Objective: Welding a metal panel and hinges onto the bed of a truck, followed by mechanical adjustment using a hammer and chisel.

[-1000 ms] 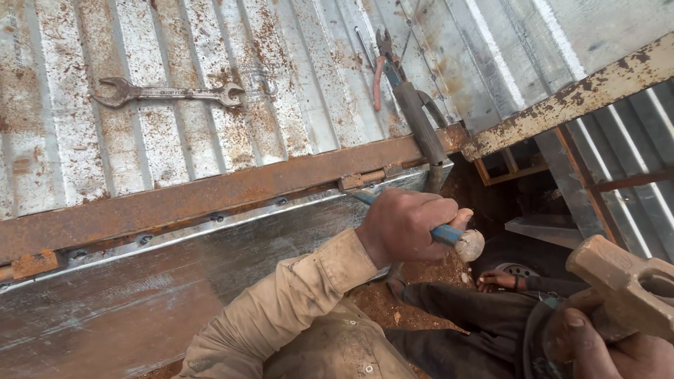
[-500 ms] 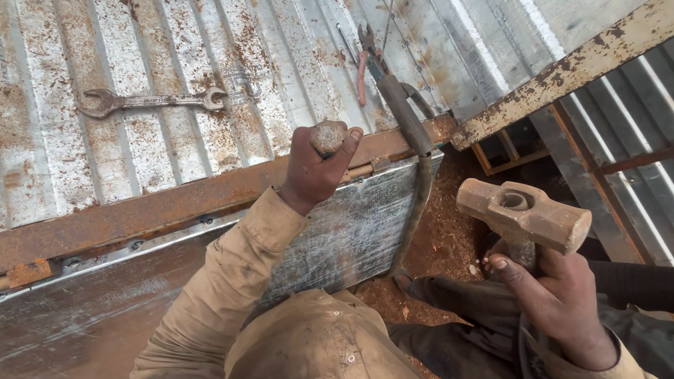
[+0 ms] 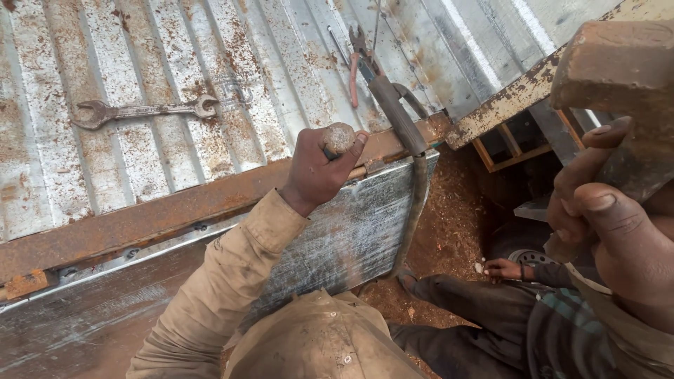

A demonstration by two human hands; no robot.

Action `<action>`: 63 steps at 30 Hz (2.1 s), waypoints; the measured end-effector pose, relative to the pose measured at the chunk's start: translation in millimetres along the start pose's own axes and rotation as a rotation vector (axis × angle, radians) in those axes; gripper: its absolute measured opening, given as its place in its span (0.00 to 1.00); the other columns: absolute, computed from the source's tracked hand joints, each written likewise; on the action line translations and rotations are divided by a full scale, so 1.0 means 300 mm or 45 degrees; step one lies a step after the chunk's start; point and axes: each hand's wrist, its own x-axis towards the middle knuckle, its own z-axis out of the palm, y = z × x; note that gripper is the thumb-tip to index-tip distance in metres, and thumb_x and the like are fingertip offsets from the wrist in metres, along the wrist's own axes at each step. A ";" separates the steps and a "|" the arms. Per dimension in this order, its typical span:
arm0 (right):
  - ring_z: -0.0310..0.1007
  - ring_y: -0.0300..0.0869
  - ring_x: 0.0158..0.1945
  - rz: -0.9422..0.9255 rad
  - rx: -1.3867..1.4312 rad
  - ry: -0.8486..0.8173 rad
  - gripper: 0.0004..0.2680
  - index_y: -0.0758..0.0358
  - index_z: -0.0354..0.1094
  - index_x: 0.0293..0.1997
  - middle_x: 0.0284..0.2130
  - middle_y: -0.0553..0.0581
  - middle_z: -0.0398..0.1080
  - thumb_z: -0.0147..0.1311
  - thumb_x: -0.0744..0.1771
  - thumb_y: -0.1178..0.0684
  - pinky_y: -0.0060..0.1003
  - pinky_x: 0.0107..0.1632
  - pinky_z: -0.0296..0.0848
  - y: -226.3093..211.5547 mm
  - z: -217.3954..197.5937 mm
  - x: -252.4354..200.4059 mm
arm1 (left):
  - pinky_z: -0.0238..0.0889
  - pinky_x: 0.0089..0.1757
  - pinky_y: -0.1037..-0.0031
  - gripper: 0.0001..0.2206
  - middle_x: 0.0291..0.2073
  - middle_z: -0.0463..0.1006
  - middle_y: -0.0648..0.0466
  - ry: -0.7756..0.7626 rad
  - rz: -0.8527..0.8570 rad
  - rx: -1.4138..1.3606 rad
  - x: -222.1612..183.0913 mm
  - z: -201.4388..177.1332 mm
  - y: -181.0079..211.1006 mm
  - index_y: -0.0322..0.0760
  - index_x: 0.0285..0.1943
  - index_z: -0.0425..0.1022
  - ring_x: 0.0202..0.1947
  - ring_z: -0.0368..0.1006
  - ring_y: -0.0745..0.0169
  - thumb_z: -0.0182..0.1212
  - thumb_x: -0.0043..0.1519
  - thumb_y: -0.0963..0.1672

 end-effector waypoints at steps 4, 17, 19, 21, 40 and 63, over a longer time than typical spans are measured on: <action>0.66 0.35 0.26 -0.137 -0.136 -0.021 0.16 0.70 0.55 0.65 0.28 0.55 0.66 0.52 0.72 0.52 0.31 0.26 0.68 -0.094 0.100 0.074 | 0.54 0.23 0.69 0.14 0.15 0.70 0.52 -0.072 0.041 0.023 -0.009 -0.006 0.016 0.29 0.28 0.75 0.16 0.62 0.68 0.64 0.67 0.43; 0.69 0.33 0.28 -0.111 -0.267 -0.196 0.18 0.74 0.60 0.65 0.34 0.58 0.72 0.56 0.68 0.59 0.29 0.27 0.69 0.052 0.121 0.144 | 0.60 0.27 0.67 0.13 0.23 0.70 0.51 0.036 0.143 0.077 -0.031 -0.011 -0.095 0.29 0.36 0.73 0.22 0.66 0.66 0.65 0.68 0.46; 0.71 0.35 0.31 -0.199 -0.386 -0.231 0.18 0.74 0.60 0.65 0.36 0.60 0.72 0.57 0.68 0.58 0.30 0.29 0.71 0.039 0.125 0.153 | 0.60 0.27 0.67 0.14 0.23 0.70 0.53 0.043 0.050 0.023 -0.034 -0.020 -0.086 0.29 0.37 0.74 0.23 0.66 0.67 0.64 0.69 0.47; 0.73 0.36 0.34 -0.312 -0.502 -0.254 0.19 0.74 0.60 0.66 0.38 0.61 0.72 0.57 0.68 0.57 0.31 0.32 0.73 0.015 0.133 0.181 | 0.60 0.26 0.68 0.14 0.23 0.70 0.54 0.049 -0.019 -0.020 -0.013 -0.033 -0.084 0.30 0.37 0.74 0.23 0.66 0.69 0.64 0.69 0.47; 0.69 0.49 0.24 -0.087 -1.374 -0.485 0.20 0.58 0.54 0.69 0.24 0.58 0.68 0.44 0.72 0.39 0.47 0.27 0.75 0.020 0.055 0.404 | 0.46 0.26 0.68 0.15 0.17 0.60 0.62 -0.029 -0.175 -0.135 0.025 -0.016 -0.031 0.32 0.31 0.73 0.22 0.53 0.75 0.62 0.70 0.45; 0.51 0.35 0.20 0.004 -0.713 -0.325 0.19 0.59 0.62 0.40 0.21 0.53 0.55 0.33 0.74 0.34 0.34 0.22 0.59 0.006 -0.008 0.357 | 0.46 0.24 0.69 0.16 0.17 0.62 0.62 0.094 -0.156 -0.096 0.069 -0.017 -0.033 0.33 0.30 0.73 0.21 0.54 0.76 0.60 0.72 0.46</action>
